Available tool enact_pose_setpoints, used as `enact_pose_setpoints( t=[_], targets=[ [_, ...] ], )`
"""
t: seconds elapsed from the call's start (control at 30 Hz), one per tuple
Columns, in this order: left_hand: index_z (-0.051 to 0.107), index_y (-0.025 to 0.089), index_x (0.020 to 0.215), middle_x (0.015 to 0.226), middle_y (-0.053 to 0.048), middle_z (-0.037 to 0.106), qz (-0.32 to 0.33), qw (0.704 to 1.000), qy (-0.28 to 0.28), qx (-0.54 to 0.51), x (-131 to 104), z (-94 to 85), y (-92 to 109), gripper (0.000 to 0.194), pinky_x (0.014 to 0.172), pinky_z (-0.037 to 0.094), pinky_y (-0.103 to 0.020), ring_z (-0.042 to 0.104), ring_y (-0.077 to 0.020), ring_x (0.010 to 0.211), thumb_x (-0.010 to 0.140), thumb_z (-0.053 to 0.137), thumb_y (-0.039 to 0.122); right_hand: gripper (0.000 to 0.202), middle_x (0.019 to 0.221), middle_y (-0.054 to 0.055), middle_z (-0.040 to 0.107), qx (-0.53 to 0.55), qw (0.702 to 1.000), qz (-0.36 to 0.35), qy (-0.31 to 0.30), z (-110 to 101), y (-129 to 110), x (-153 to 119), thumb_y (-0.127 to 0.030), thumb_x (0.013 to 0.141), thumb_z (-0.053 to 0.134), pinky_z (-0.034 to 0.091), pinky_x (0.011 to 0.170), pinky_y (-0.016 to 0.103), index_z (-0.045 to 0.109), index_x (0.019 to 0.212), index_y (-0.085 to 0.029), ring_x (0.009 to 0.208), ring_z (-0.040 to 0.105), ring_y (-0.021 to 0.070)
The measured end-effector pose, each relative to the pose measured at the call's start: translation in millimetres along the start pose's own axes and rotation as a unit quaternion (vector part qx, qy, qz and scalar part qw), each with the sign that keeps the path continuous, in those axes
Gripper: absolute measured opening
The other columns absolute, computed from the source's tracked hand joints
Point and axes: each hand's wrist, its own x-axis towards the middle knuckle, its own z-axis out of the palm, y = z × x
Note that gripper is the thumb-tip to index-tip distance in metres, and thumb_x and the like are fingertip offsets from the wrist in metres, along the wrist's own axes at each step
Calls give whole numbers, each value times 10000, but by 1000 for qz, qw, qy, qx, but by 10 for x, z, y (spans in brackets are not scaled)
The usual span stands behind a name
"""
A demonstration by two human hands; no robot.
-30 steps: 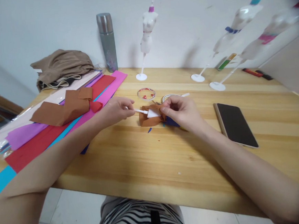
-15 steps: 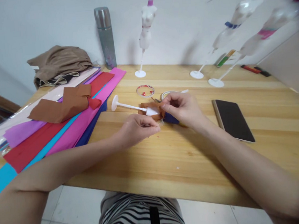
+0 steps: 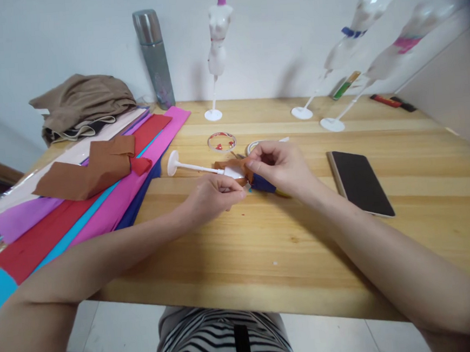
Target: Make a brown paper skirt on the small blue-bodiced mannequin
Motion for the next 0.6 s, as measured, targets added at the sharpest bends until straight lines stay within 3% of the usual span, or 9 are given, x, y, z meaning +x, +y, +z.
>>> enact_pose_setpoints(
  t=[0.4,0.6],
  targets=[
    [656,149,601,408,78,481,11,1000,17,11,33,6,-35,241,442,276,-170,382,-35,390,841,636,136,177,584,24,664,-8,1000,-1,2,25,60,20,-265,787,707,505,576,369,576,668,-258,555,627,223],
    [637,151,597,393,85,485,-24,999,34,16,48,-8,-46,233,418,270,-161,375,-28,355,829,637,125,164,584,18,659,-22,1000,-11,6,22,56,26,-262,771,696,494,569,352,581,654,-256,559,615,204]
  ],
)
